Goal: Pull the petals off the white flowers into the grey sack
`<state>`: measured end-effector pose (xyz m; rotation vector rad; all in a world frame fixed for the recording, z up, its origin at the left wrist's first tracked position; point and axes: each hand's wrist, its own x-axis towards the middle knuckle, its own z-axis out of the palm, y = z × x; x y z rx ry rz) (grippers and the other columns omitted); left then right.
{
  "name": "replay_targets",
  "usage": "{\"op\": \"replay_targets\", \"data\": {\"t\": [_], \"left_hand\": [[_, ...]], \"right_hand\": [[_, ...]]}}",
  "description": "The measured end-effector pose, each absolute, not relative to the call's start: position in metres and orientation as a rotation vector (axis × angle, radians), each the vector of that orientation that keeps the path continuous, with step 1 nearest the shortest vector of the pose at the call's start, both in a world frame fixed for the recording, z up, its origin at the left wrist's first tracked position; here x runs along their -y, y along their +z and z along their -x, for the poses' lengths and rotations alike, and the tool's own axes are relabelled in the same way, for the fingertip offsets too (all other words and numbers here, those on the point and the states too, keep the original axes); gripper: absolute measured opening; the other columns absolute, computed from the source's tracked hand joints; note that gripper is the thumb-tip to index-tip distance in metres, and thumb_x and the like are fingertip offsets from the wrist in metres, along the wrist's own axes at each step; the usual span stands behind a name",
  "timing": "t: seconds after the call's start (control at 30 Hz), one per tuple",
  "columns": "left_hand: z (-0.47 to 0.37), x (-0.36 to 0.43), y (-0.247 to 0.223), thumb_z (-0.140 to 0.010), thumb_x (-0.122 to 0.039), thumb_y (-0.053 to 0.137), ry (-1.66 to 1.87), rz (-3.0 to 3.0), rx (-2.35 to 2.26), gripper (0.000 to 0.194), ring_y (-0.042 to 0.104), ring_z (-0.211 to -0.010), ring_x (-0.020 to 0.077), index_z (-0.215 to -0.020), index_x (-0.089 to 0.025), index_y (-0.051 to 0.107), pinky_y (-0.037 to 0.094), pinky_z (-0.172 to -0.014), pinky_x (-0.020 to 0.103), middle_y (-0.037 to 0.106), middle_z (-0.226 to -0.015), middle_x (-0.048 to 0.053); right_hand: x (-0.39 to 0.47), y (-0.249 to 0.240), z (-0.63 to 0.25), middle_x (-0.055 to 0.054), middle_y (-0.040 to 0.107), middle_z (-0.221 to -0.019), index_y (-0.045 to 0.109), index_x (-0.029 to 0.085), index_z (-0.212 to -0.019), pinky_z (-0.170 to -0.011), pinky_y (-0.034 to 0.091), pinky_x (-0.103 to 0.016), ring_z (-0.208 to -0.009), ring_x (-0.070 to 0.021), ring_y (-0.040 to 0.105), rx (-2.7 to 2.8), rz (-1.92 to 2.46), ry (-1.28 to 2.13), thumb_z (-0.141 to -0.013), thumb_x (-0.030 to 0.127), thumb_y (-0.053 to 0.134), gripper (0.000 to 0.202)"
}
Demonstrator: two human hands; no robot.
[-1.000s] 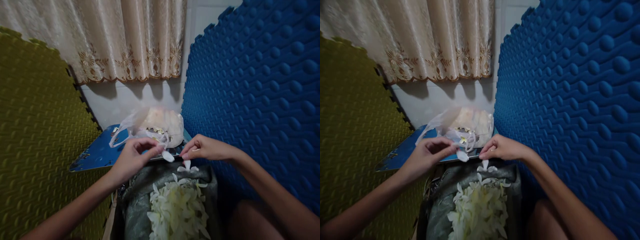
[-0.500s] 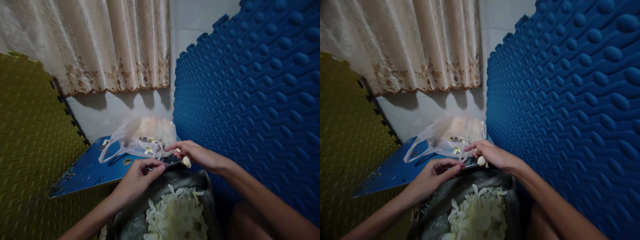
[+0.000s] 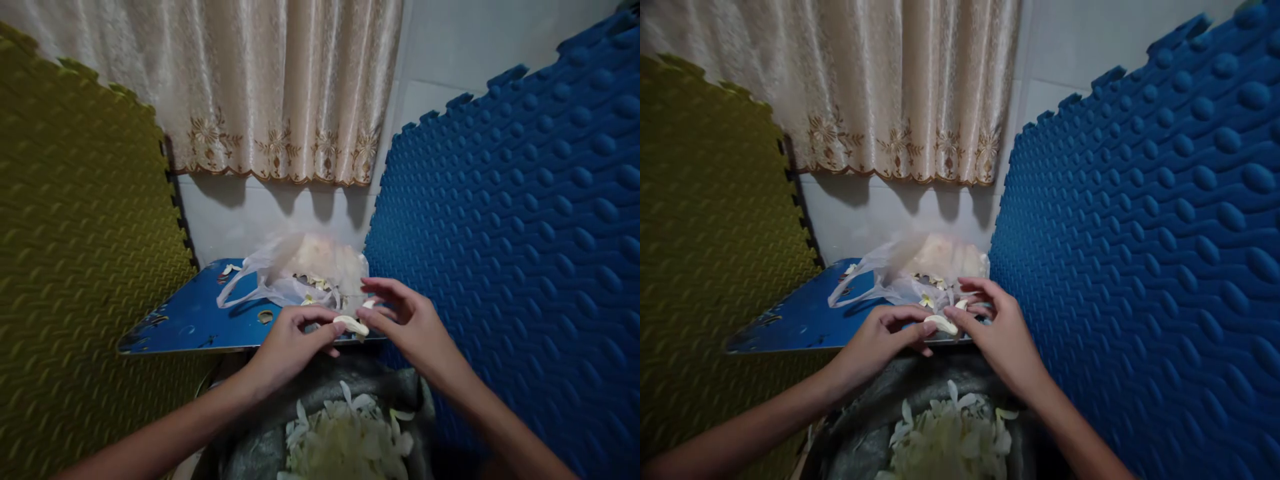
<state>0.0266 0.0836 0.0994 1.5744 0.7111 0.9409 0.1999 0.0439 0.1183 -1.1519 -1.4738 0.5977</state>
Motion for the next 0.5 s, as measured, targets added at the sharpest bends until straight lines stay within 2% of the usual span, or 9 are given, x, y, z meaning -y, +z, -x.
{"op": "replay_targets", "data": {"t": [0.1,0.17,0.3,0.5], "left_hand": [[-0.0227,-0.0858,0.1029,-0.068,-0.027,0.069,0.983,-1.608,-0.805,0.015,0.060,-0.058,0.0138,-0.064,-0.013,0.069,0.049,-0.059,0.022,0.065,-0.062,0.002],[-0.0206,-0.0853,0.1051,-0.069,-0.027,0.069,0.986,-1.633,-0.822,0.015,0.061,-0.058,0.0142,-0.061,-0.013,0.068,0.049,-0.058,0.022,0.065,-0.059,0.002],[-0.0196,-0.0820,0.1064,-0.069,-0.028,0.070,0.949,-1.670,-0.796,0.016,0.060,-0.058,0.0130,-0.063,-0.014,0.068,0.048,-0.055,0.020,0.067,-0.062,0.003],[-0.0226,-0.0841,0.1033,-0.066,-0.028,0.073,0.909,-1.529,-0.713,0.016,0.063,-0.059,0.0126,-0.063,-0.014,0.067,0.050,-0.060,0.022,0.067,-0.064,0.002]], "right_hand": [[-0.0410,0.1214,-0.2020,-0.005,0.062,-0.088,0.068,0.021,-0.091,-0.075,0.045,-0.031,-0.082,-0.0184,0.057,1.747,1.105,0.160,-0.073,0.028,0.070,0.019],[-0.0390,0.1219,-0.2018,-0.005,0.063,-0.085,0.069,0.021,-0.088,-0.075,0.044,-0.030,-0.084,-0.0190,0.058,1.889,1.054,0.092,-0.072,0.027,0.072,0.018],[-0.0363,0.1192,-0.1975,-0.005,0.064,-0.087,0.067,0.019,-0.096,-0.073,0.045,-0.029,-0.083,-0.0189,0.059,1.975,1.057,0.178,-0.072,0.024,0.072,0.025],[-0.0375,0.1173,-0.1960,-0.003,0.067,-0.075,0.070,0.017,-0.083,-0.066,0.047,-0.026,-0.071,-0.0167,0.062,1.849,1.143,0.491,-0.072,0.024,0.070,0.013]]}}
